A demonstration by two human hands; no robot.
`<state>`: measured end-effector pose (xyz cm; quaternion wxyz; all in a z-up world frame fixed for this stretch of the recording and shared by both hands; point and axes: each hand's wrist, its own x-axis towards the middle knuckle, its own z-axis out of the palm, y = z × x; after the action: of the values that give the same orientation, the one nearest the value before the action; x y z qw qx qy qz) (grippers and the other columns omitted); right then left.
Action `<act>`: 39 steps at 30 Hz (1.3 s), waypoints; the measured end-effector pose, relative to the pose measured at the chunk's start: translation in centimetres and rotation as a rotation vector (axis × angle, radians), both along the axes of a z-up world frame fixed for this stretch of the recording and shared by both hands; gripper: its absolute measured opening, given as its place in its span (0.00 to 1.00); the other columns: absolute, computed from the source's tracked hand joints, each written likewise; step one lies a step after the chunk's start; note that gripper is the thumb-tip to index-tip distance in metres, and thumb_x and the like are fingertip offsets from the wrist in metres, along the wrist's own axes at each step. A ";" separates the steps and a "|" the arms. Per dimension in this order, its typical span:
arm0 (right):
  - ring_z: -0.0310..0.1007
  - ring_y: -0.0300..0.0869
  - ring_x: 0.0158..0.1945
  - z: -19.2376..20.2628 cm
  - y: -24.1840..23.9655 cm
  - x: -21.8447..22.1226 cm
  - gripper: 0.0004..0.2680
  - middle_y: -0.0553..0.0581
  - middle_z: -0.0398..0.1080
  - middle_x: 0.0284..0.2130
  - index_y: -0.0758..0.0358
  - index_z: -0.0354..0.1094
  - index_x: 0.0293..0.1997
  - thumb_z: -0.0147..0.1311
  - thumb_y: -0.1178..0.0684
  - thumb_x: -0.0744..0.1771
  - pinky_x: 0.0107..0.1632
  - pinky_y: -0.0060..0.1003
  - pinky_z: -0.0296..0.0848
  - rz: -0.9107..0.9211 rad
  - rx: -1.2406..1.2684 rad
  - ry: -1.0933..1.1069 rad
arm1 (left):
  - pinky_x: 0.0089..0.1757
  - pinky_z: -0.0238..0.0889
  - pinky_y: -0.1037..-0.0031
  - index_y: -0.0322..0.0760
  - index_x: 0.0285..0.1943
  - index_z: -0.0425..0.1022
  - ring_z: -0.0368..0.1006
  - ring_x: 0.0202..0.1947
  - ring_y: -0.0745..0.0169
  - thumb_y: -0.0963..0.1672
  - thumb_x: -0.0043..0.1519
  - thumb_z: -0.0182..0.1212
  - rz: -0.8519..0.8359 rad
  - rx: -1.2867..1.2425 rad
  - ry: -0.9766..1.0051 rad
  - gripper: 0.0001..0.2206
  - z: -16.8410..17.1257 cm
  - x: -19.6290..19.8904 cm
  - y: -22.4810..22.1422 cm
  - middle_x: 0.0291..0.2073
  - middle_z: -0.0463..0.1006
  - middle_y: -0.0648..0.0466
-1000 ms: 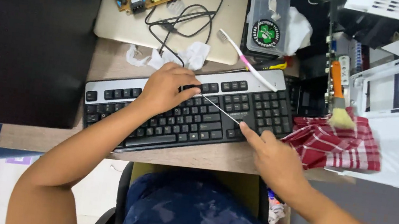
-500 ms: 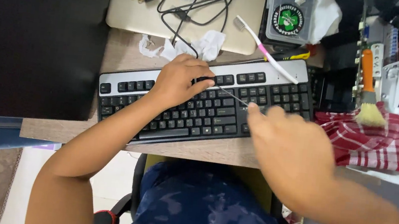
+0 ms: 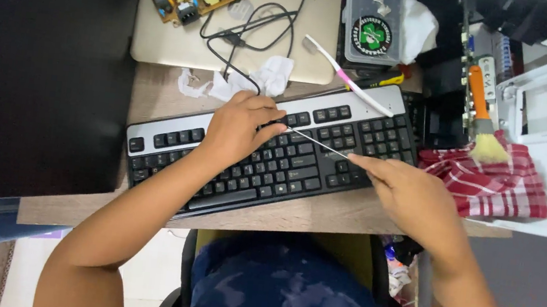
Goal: A person is cleaning a computer keyboard using a toothbrush and a small white tool to remove debris from between the keys on a repair bench.
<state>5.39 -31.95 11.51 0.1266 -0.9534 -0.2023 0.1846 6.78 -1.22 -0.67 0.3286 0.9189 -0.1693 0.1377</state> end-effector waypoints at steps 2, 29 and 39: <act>0.78 0.53 0.52 -1.7 -0.5 -0.3 0.16 0.55 0.79 0.43 0.37 0.72 0.62 0.44 0.53 0.69 0.53 0.49 0.76 -0.036 0.048 0.020 | 0.50 0.72 0.67 0.38 0.51 0.84 0.74 0.53 0.46 0.45 0.66 0.66 -0.002 0.044 -0.024 0.10 -0.5 0.0 -0.5 0.46 0.82 0.47; 0.74 0.51 0.40 -9.1 -0.5 12.2 0.13 0.55 0.69 0.39 0.52 0.76 0.61 0.50 0.59 0.70 0.39 0.42 0.72 0.005 0.183 -0.868 | 0.53 0.74 0.66 0.34 0.60 0.72 0.80 0.48 0.60 0.48 0.66 0.59 0.050 -1.634 0.481 0.17 4.4 -3.0 -1.5 0.48 0.82 0.47; 0.76 0.43 0.39 -12.9 2.5 13.6 0.09 0.47 0.72 0.32 0.41 0.73 0.56 0.49 0.44 0.71 0.45 0.41 0.68 0.152 0.207 -0.910 | 0.51 0.76 0.63 0.35 0.63 0.71 0.80 0.47 0.57 0.49 0.69 0.56 -0.051 -1.812 0.448 0.18 1.3 -0.6 -0.4 0.47 0.81 0.47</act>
<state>19.02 -29.43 -1.38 0.1057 -0.9023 -0.3237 -0.2645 6.21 -1.67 0.59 0.9479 0.3133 0.0499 0.0296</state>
